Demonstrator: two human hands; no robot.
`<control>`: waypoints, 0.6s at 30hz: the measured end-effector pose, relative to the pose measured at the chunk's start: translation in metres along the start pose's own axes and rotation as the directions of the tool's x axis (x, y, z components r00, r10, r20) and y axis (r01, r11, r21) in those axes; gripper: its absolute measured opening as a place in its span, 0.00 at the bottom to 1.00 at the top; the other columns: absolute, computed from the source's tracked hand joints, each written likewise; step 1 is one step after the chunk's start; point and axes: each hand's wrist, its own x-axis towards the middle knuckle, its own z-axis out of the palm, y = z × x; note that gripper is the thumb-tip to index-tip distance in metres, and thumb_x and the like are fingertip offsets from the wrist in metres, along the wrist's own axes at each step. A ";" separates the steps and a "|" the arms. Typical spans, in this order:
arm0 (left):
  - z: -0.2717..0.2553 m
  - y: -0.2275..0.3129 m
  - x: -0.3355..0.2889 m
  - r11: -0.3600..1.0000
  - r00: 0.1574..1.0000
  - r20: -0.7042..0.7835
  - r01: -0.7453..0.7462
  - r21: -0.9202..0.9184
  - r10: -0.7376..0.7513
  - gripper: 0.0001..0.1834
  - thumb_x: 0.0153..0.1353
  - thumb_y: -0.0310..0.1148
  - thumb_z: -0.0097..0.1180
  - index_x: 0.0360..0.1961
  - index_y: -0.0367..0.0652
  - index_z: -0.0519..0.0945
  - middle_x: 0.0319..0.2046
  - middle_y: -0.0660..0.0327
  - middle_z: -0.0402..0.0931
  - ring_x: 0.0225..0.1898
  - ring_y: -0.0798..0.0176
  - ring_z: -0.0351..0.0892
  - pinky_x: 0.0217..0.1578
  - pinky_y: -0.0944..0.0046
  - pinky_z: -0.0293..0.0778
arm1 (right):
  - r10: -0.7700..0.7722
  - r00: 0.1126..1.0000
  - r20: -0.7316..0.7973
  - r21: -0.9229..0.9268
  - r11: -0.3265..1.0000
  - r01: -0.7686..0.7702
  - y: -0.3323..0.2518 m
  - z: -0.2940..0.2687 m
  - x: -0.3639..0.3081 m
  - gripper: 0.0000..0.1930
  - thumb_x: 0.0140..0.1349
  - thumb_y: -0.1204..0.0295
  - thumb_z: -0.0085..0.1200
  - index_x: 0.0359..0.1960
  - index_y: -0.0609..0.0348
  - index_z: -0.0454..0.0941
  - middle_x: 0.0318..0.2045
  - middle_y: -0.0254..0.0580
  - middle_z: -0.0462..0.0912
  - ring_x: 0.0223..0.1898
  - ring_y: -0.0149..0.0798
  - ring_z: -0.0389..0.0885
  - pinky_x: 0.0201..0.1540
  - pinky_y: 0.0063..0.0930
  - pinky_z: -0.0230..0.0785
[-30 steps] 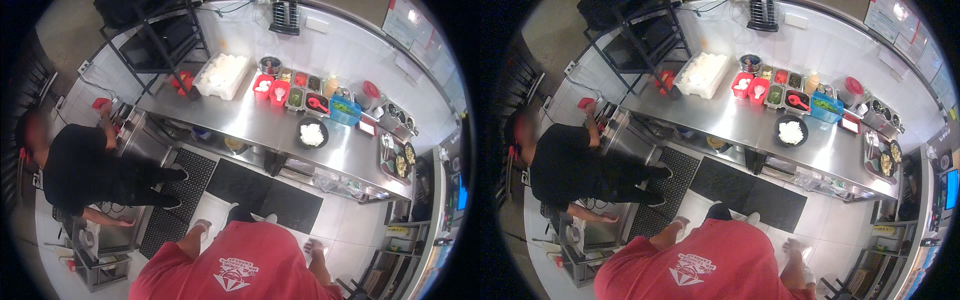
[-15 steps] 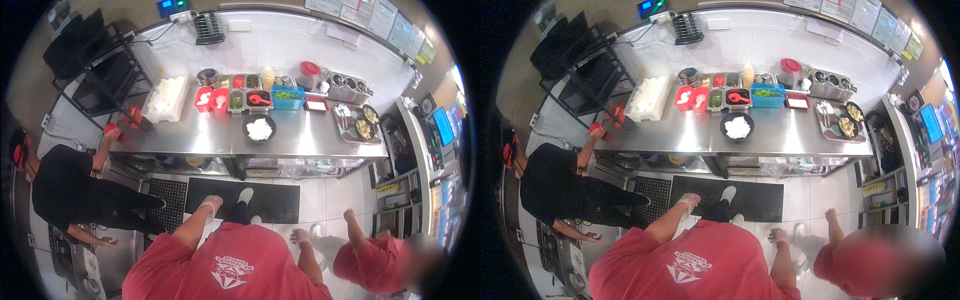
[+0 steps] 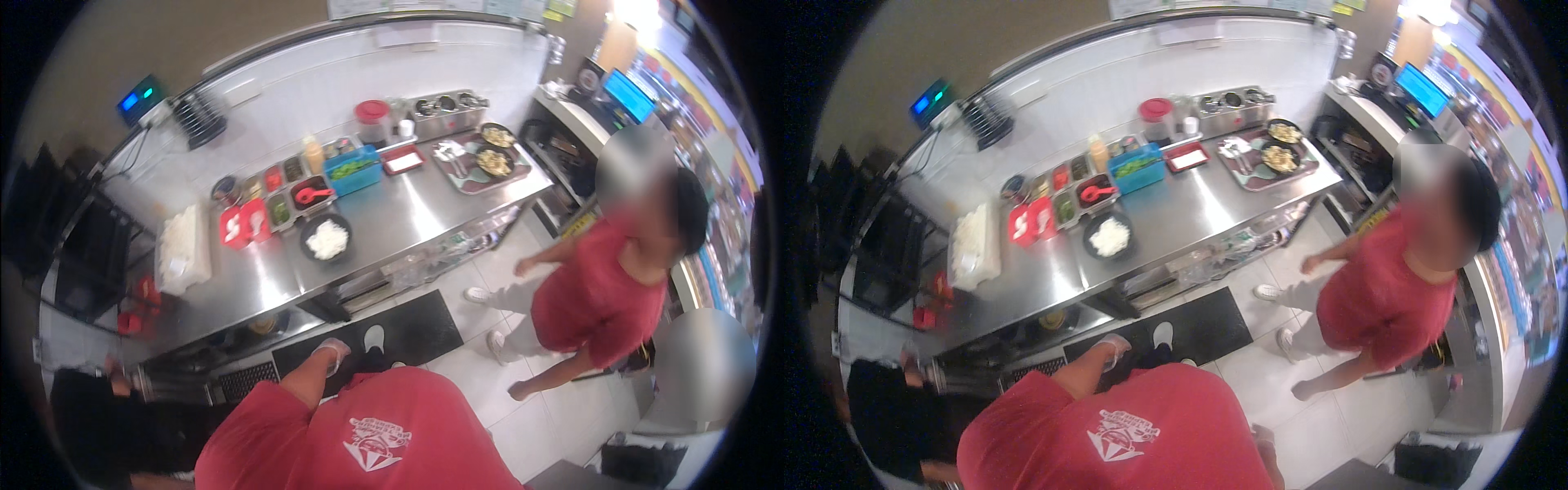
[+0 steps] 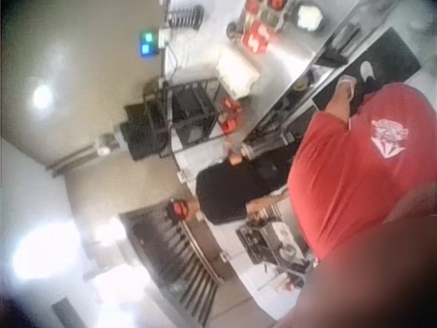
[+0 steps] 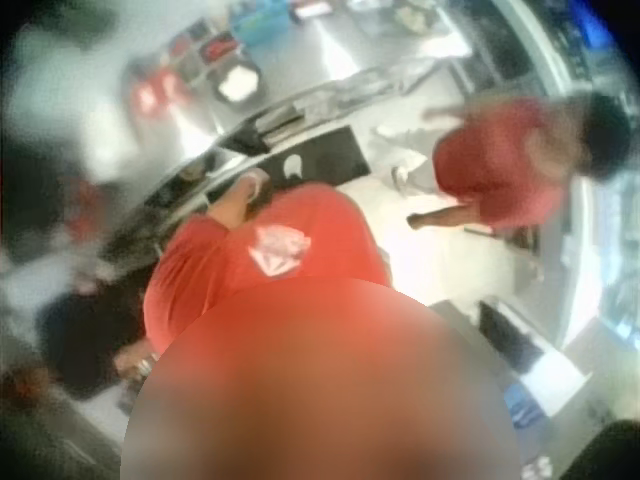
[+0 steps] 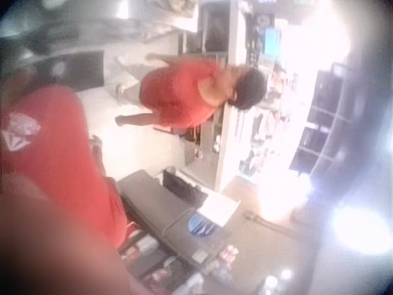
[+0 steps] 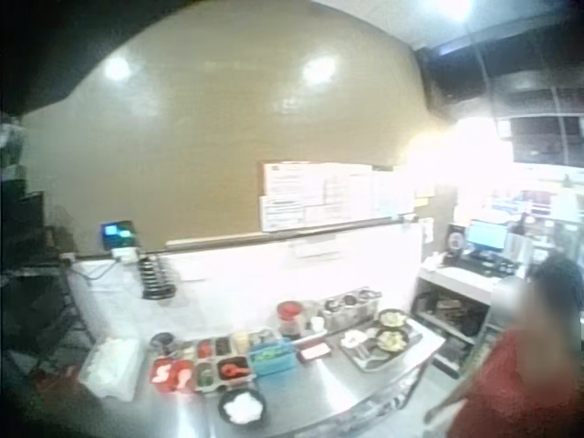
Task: The person assembles multiple rice bowls by scooping rice into bowls, then adding toppings such as shredded egg, green onions, and sauces from containers. The person uses a red scoop and tongs to handle ingredients and places finished bowls on a tray.
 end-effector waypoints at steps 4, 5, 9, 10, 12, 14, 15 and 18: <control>-0.025 0.023 -0.008 0.817 0.994 -0.050 0.051 -0.574 -0.097 0.22 0.67 0.44 0.50 0.53 0.44 0.85 0.51 0.50 0.84 0.52 0.49 0.84 0.50 0.51 0.77 | 0.162 0.973 0.165 0.035 0.985 -0.170 -0.102 -0.023 -0.001 0.21 0.71 0.63 0.53 0.60 0.64 0.79 0.48 0.57 0.87 0.44 0.49 0.87 0.47 0.45 0.80; -0.018 0.026 -0.008 0.662 0.990 -0.007 0.087 -0.745 -0.139 0.23 0.68 0.45 0.50 0.55 0.43 0.84 0.51 0.51 0.85 0.51 0.52 0.84 0.50 0.53 0.77 | 0.162 0.970 0.180 0.258 0.944 -0.205 -0.121 -0.040 0.002 0.20 0.71 0.62 0.54 0.58 0.62 0.80 0.45 0.55 0.87 0.41 0.48 0.86 0.42 0.46 0.80; -0.034 0.040 -0.043 0.376 0.997 -0.036 -0.009 -0.927 -0.064 0.26 0.70 0.47 0.54 0.61 0.41 0.79 0.50 0.59 0.83 0.48 0.60 0.82 0.48 0.59 0.75 | 0.421 0.857 0.298 0.714 0.497 -0.493 -0.144 -0.067 0.061 0.17 0.72 0.61 0.52 0.54 0.56 0.81 0.37 0.48 0.85 0.31 0.43 0.84 0.30 0.40 0.77; -0.023 0.025 -0.052 0.344 0.998 -0.042 -0.025 -0.939 -0.042 0.26 0.70 0.47 0.55 0.62 0.41 0.79 0.49 0.60 0.83 0.47 0.61 0.82 0.47 0.60 0.76 | 0.419 0.850 0.319 0.631 0.576 -0.520 -0.153 -0.078 0.078 0.17 0.74 0.62 0.49 0.58 0.54 0.79 0.37 0.48 0.84 0.30 0.42 0.83 0.29 0.38 0.77; 0.004 0.005 -0.062 0.297 0.980 0.005 0.065 -0.953 -0.199 0.23 0.69 0.46 0.57 0.59 0.44 0.81 0.45 0.60 0.84 0.42 0.62 0.85 0.33 0.64 0.73 | 0.385 0.870 0.308 0.581 0.648 -0.492 -0.146 -0.095 0.112 0.12 0.71 0.62 0.56 0.49 0.54 0.79 0.28 0.40 0.78 0.22 0.36 0.75 0.22 0.35 0.70; 0.081 -0.091 -0.056 0.522 0.970 -0.057 0.077 -0.849 -0.236 0.16 0.69 0.41 0.55 0.49 0.43 0.85 0.39 0.58 0.85 0.38 0.59 0.85 0.35 0.59 0.76 | 0.203 0.955 0.217 0.349 0.898 -0.270 -0.164 -0.099 0.154 0.18 0.70 0.58 0.59 0.52 0.59 0.80 0.34 0.46 0.84 0.29 0.41 0.81 0.30 0.39 0.75; 0.105 -0.102 -0.061 0.219 0.880 0.260 0.366 -0.904 -0.396 0.15 0.68 0.39 0.56 0.47 0.41 0.86 0.40 0.56 0.87 0.39 0.54 0.86 0.41 0.53 0.80 | 0.264 0.936 0.233 0.373 0.865 -0.337 -0.195 -0.119 0.158 0.21 0.70 0.57 0.59 0.53 0.61 0.80 0.37 0.50 0.85 0.32 0.44 0.84 0.34 0.41 0.77; 0.162 -0.102 -0.113 0.974 1.000 -0.003 0.022 0.227 -0.022 0.14 0.64 0.38 0.59 0.46 0.45 0.88 0.45 0.55 0.87 0.46 0.48 0.87 0.47 0.50 0.81 | 0.273 0.951 0.147 0.487 0.817 -0.310 -0.233 -0.143 0.156 0.22 0.69 0.56 0.59 0.54 0.62 0.81 0.40 0.50 0.86 0.34 0.43 0.86 0.36 0.40 0.78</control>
